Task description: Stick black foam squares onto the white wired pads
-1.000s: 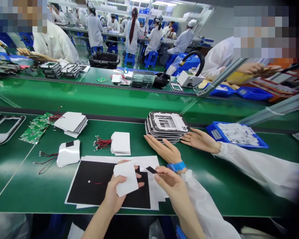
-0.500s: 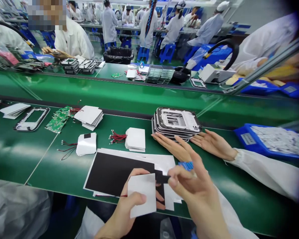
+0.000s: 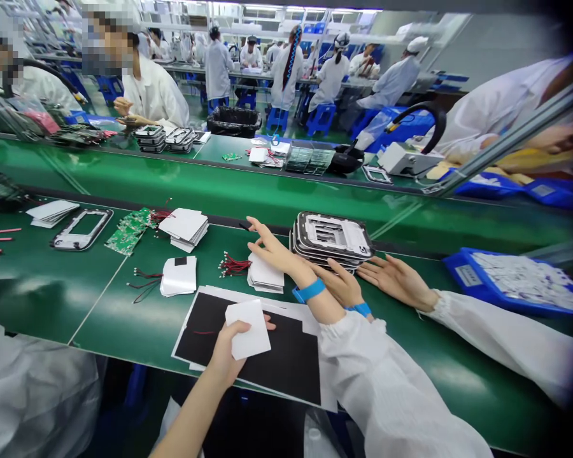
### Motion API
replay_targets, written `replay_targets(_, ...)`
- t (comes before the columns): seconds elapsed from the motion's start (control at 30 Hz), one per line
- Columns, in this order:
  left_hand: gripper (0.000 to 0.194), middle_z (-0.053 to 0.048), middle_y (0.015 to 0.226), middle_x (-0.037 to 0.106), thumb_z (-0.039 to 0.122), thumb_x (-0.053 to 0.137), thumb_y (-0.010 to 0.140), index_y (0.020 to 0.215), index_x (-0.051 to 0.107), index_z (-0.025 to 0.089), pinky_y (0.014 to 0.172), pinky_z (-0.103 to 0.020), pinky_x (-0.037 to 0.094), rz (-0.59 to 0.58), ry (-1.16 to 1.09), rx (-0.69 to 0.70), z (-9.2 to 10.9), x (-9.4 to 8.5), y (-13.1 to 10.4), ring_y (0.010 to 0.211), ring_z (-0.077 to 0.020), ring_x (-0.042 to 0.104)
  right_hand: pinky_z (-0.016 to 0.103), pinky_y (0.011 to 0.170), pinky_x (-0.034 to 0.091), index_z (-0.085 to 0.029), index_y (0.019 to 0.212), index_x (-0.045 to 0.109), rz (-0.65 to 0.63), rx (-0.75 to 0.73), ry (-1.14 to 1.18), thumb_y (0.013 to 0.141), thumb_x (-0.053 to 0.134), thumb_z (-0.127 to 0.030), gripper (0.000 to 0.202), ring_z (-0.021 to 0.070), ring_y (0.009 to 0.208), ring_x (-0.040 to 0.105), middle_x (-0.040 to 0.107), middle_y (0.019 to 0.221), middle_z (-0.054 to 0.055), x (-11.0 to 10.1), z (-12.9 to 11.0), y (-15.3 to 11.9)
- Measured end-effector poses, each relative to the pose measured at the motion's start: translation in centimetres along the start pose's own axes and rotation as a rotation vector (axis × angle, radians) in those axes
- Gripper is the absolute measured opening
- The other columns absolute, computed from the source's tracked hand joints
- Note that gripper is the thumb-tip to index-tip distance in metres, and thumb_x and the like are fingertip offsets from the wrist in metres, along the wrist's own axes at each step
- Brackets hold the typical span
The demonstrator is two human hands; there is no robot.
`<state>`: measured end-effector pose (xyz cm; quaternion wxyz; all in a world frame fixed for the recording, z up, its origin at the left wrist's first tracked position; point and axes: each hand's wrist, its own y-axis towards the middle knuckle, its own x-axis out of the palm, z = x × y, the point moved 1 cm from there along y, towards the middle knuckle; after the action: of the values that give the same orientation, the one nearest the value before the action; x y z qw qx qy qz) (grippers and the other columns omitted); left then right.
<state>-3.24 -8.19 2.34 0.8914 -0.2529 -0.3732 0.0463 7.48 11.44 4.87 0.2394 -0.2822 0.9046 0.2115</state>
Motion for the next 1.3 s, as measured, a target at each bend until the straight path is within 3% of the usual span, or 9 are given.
replay_targets(0.2,0.05,-0.015,0.097,0.074,0.017,0.057,0.069,0.118,0.059,0.008,0.085,-0.039,0.043,0.021,-0.043,0.004,-0.4,-0.3,-1.1,0.107,-0.0349,0.063,0.028,0.068,0.051,-0.031,0.155,0.011,-0.03,0.026,0.054,0.093,0.048,-0.03,0.072,0.0134,0.079,0.056,0.044,0.136,0.01,0.6,0.4,-1.4)
replay_targets(0.43,0.055,-0.014,0.096,0.075,0.017,0.057,0.069,0.124,0.058,0.009,0.082,-0.038,0.042,0.053,-0.029,0.003,-1.5,-0.5,-2.6,0.108,-0.0348,0.061,0.029,0.076,0.05,-0.031,0.155,0.013,-0.067,0.051,0.085,0.092,0.05,-0.027,0.073,0.0136,0.084,0.057,0.045,0.14,0.009,0.8,-0.6,-2.1)
replay_targets(0.7,0.054,-0.013,0.095,0.075,0.016,0.057,0.068,0.122,0.061,0.009,0.087,-0.039,0.043,0.063,-0.041,-0.002,-1.9,-0.7,-3.5,0.109,-0.0347,0.061,0.028,0.07,0.05,-0.034,0.151,0.024,-0.076,0.091,0.156,0.087,0.057,-0.029,0.072,0.0126,0.076,0.058,0.049,0.14,0.006,1.4,-2.0,-3.3)
replay_targets(0.83,0.06,-0.013,0.098,0.075,0.016,0.058,0.067,0.127,0.055,0.01,0.088,-0.037,0.043,0.051,-0.034,-0.014,-1.8,-0.9,-3.8,0.108,-0.0327,0.063,0.03,0.075,0.052,-0.032,0.148,0.025,0.046,0.128,0.183,0.087,0.057,-0.033,0.069,0.0133,0.079,0.059,0.049,0.137,0.008,1.2,-3.3,-4.1)
replay_targets(1.0,0.057,-0.012,0.099,0.071,0.021,0.058,0.07,0.126,0.048,0.016,0.089,-0.052,0.047,-0.106,-0.119,0.016,-1.1,0.3,-4.9,0.089,-0.0333,0.068,0.035,0.08,0.052,-0.035,0.122,0.035,0.571,0.161,0.487,0.08,0.07,-0.028,0.055,0.0169,0.084,0.063,0.062,0.097,-0.001,-1.1,-8.3,-8.6)
replay_targets(1.07,0.052,-0.012,0.097,0.07,0.026,0.059,0.071,0.122,0.049,0.019,0.084,-0.056,0.05,-0.214,-0.135,0.037,-0.7,1.3,-5.3,0.084,-0.033,0.068,0.036,0.08,0.052,-0.034,0.109,0.042,0.685,0.228,0.563,0.075,0.075,-0.026,0.048,0.0191,0.088,0.064,0.063,0.088,-0.002,-1.8,-10.8,-11.6)
replay_targets(1.1,0.051,-0.011,0.098,0.069,0.029,0.06,0.072,0.121,0.049,0.02,0.081,-0.056,0.052,-0.254,-0.134,0.039,-0.5,1.8,-5.6,0.083,-0.0329,0.068,0.035,0.074,0.052,-0.033,0.104,0.044,0.713,0.293,0.577,0.073,0.078,-0.026,0.047,0.0197,0.083,0.065,0.064,0.084,-0.002,-1.9,-11.8,-13.1)
replay_targets(1.2,0.052,-0.01,0.106,0.068,0.037,0.066,0.073,0.121,0.05,0.025,0.076,-0.051,0.054,-0.301,-0.114,0.016,-0.1,3.2,-5.9,0.082,-0.0323,0.07,0.031,0.058,0.049,-0.031,0.094,0.044,0.61,0.551,0.651,0.065,0.085,-0.03,0.05,0.0167,0.062,0.06,0.065,0.073,-0.003,-1.6,-13.9,-16.7)
replay_targets(1.3,0.048,-0.009,0.098,0.07,0.044,0.069,0.074,0.116,0.055,0.023,0.073,-0.046,0.055,-0.328,-0.09,-0.015,-0.1,4.1,-6.0,0.079,-0.0316,0.071,0.028,0.056,0.048,-0.029,0.09,0.044,0.537,0.719,0.669,0.063,0.086,-0.035,0.051,0.0143,0.057,0.054,0.065,0.068,-0.004,-1.0,-14.6,-18.3)
